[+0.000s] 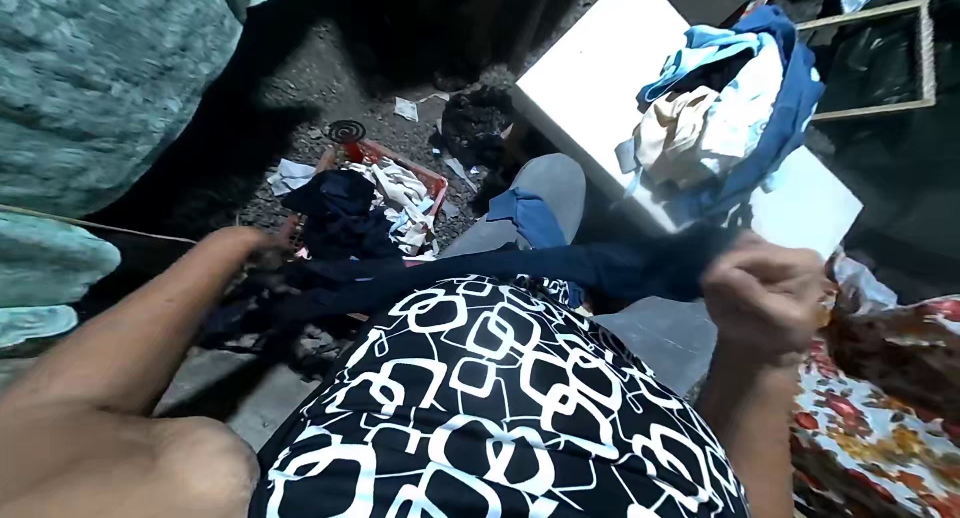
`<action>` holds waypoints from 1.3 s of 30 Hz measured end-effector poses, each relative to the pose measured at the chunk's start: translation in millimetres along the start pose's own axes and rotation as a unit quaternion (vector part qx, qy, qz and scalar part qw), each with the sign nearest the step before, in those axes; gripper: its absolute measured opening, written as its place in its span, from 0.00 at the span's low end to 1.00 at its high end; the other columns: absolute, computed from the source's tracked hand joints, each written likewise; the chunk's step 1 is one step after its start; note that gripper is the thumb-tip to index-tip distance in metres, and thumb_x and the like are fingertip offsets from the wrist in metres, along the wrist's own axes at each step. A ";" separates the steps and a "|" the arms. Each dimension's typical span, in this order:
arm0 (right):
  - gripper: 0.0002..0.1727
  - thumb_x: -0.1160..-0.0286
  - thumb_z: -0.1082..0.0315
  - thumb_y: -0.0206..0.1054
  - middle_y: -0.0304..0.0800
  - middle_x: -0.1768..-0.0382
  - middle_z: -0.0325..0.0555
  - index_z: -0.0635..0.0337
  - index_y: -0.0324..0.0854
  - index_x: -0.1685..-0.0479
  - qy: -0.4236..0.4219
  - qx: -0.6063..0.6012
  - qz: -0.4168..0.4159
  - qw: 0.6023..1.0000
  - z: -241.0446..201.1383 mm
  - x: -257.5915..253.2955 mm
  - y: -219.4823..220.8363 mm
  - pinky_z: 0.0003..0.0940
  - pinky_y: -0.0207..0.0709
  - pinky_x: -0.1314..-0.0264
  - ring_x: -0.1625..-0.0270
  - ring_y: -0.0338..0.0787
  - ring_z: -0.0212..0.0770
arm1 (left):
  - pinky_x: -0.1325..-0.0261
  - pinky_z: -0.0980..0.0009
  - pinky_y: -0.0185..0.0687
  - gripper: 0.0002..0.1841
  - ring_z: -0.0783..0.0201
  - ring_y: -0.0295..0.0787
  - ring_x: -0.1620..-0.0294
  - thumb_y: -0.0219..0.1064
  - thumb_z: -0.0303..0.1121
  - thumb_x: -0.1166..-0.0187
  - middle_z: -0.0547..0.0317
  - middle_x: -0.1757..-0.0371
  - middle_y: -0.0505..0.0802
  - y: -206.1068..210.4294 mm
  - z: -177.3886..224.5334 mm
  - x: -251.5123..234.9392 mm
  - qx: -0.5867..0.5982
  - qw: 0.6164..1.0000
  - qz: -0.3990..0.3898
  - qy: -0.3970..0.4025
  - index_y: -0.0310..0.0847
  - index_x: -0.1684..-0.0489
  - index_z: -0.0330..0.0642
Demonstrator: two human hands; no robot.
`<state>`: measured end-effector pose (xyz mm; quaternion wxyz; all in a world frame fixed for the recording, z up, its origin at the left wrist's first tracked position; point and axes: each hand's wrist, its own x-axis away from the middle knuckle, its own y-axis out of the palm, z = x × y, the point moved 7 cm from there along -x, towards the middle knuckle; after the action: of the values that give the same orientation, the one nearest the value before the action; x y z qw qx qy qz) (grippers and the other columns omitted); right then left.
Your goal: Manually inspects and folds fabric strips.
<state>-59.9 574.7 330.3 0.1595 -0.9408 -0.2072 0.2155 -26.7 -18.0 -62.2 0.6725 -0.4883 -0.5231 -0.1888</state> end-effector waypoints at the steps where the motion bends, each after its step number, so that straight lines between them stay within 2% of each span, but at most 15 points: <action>1: 0.09 0.21 0.54 0.69 0.89 0.66 0.18 0.41 0.92 0.67 0.002 0.020 -0.041 0.999 1.5 -10.5 14.9 0.19 0.80 0.54 0.60 0.85 0.19 | 0.36 0.41 0.77 0.17 0.42 0.85 0.42 0.67 0.31 0.16 0.35 0.42 0.88 -15.2 55.8 23.2 0.032 0.983 0.042 0.177 0.81 0.33 0.34; 3: 0.09 0.21 0.62 0.67 0.91 0.62 0.26 0.50 0.92 0.66 0.009 0.033 -0.101 0.994 5.9 -31.0 43.7 0.23 0.84 0.51 0.57 0.88 0.23 | 0.25 0.38 0.73 0.30 0.37 0.84 0.31 0.75 0.34 0.23 0.31 0.31 0.86 -48.8 151.3 90.2 0.110 0.870 0.112 0.467 0.75 0.23 0.30; 5: 0.09 0.22 0.68 0.66 0.92 0.59 0.31 0.57 0.92 0.65 0.022 0.025 -0.138 0.990 8.5 -51.0 69.3 0.23 0.85 0.51 0.55 0.88 0.24 | 0.26 0.55 0.81 0.38 0.53 0.84 0.28 0.73 0.44 0.24 0.42 0.27 0.84 -68.3 221.3 175.4 0.202 0.743 0.128 0.625 0.67 0.16 0.35; 7: 0.08 0.23 0.72 0.65 0.92 0.58 0.35 0.61 0.91 0.66 0.021 0.003 -0.156 0.988 8.0 -68.9 89.4 0.24 0.86 0.48 0.53 0.89 0.24 | 0.23 0.62 0.79 0.50 0.58 0.78 0.21 0.77 0.51 0.32 0.48 0.19 0.80 -71.1 266.7 251.5 0.271 0.639 0.082 0.715 0.57 0.10 0.35; 9: 0.08 0.24 0.74 0.65 0.93 0.57 0.37 0.63 0.90 0.66 0.012 -0.025 -0.161 0.987 6.5 -82.6 101.5 0.27 0.86 0.41 0.50 0.90 0.27 | 0.22 0.62 0.79 0.55 0.57 0.77 0.20 0.82 0.47 0.37 0.48 0.19 0.79 -65.9 293.1 301.9 0.300 0.554 0.012 0.777 0.53 0.09 0.31; 11: 0.08 0.23 0.75 0.66 0.93 0.56 0.38 0.63 0.90 0.65 0.014 -0.049 -0.160 0.986 9.4 -89.0 107.4 0.27 0.86 0.40 0.49 0.91 0.28 | 0.28 0.64 0.84 0.43 0.61 0.85 0.31 0.80 0.31 0.33 0.49 0.28 0.86 -59.8 304.1 323.1 0.319 0.503 -0.061 0.801 0.62 0.16 0.28; 13: 0.08 0.24 0.75 0.66 0.93 0.56 0.39 0.63 0.90 0.66 0.036 -0.070 -0.152 0.985 20.8 -87.7 110.5 0.26 0.86 0.44 0.50 0.90 0.28 | 0.44 0.72 0.90 0.19 0.70 0.92 0.50 0.74 0.21 0.29 0.57 0.50 0.94 -59.5 303.0 321.3 0.344 0.521 -0.057 0.779 0.81 0.39 0.30; 15: 0.08 0.23 0.74 0.66 0.92 0.51 0.44 0.65 0.90 0.65 0.069 -0.071 -0.137 0.986 39.6 -80.9 111.6 0.32 0.88 0.43 0.47 0.91 0.33 | 0.50 0.74 0.90 0.07 0.73 0.91 0.58 0.70 0.21 0.26 0.61 0.60 0.94 -59.3 296.3 301.4 0.347 0.575 -0.031 0.740 0.86 0.53 0.34; 17: 0.08 0.21 0.74 0.64 0.92 0.47 0.50 0.68 0.89 0.62 0.094 -0.026 -0.119 0.988 60.9 -73.0 109.9 0.37 0.90 0.42 0.47 0.93 0.38 | 0.50 0.73 0.88 0.06 0.74 0.90 0.59 0.67 0.21 0.24 0.61 0.60 0.93 -53.4 288.9 265.8 0.334 0.644 -0.019 0.688 0.86 0.54 0.35; 20: 0.10 0.17 0.75 0.60 0.97 0.57 0.49 0.70 0.87 0.58 0.139 0.007 -0.089 0.986 80.0 -64.0 105.9 0.39 0.91 0.44 0.56 0.96 0.39 | 0.48 0.70 0.88 0.10 0.72 0.90 0.58 0.69 0.23 0.23 0.58 0.57 0.94 -28.5 286.8 196.2 0.357 0.712 -0.076 0.600 0.86 0.47 0.33; 23: 0.11 0.14 0.76 0.53 0.96 0.60 0.51 0.70 0.82 0.58 0.158 -0.015 -0.068 0.985 84.4 -59.9 104.0 0.41 0.93 0.47 0.59 0.97 0.42 | 0.40 0.72 0.85 0.15 0.73 0.89 0.48 0.72 0.24 0.25 0.56 0.44 0.92 -11.6 301.1 163.8 0.383 0.719 -0.089 0.574 0.85 0.41 0.33; 26: 0.10 0.12 0.75 0.50 0.94 0.68 0.47 0.67 0.76 0.57 0.179 -0.026 -0.035 0.983 89.0 -52.5 100.2 0.40 0.93 0.53 0.65 0.96 0.40 | 0.27 0.66 0.79 0.13 0.66 0.83 0.31 0.77 0.28 0.30 0.50 0.26 0.84 -15.8 321.9 154.5 0.379 0.708 -0.036 0.595 0.89 0.50 0.32; 31: 0.11 0.10 0.71 0.48 0.75 0.78 0.38 0.66 0.76 0.54 0.203 -0.001 0.004 0.979 102.6 -36.3 93.2 0.33 0.83 0.72 0.79 0.80 0.33 | 0.47 0.70 0.89 0.09 0.72 0.92 0.58 0.76 0.22 0.31 0.59 0.58 0.96 -26.2 336.9 167.3 0.437 0.668 -0.076 0.597 0.90 0.55 0.34; 36: 0.14 0.21 0.70 0.65 0.76 0.78 0.41 0.69 0.82 0.42 0.120 0.125 0.018 0.985 89.6 -33.4 93.4 0.26 0.67 0.76 0.80 0.69 0.29 | 0.60 0.75 0.88 0.05 0.74 0.91 0.67 0.72 0.21 0.27 0.61 0.64 0.96 -31.6 332.3 218.3 0.480 0.645 -0.124 0.582 0.90 0.58 0.37; 39: 0.18 0.27 0.69 0.72 0.80 0.80 0.44 0.69 0.85 0.41 0.055 0.178 0.018 0.982 79.3 -33.4 100.3 0.29 0.69 0.76 0.81 0.70 0.32 | 0.60 0.74 0.88 0.04 0.73 0.90 0.68 0.72 0.21 0.28 0.60 0.66 0.96 -28.3 333.5 255.6 0.481 0.653 -0.119 0.573 0.91 0.61 0.36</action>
<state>-92.4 489.5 234.6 0.3318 -0.9113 -0.1391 0.2001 -124.0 319.8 169.7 0.9512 0.1746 -0.1055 -0.2315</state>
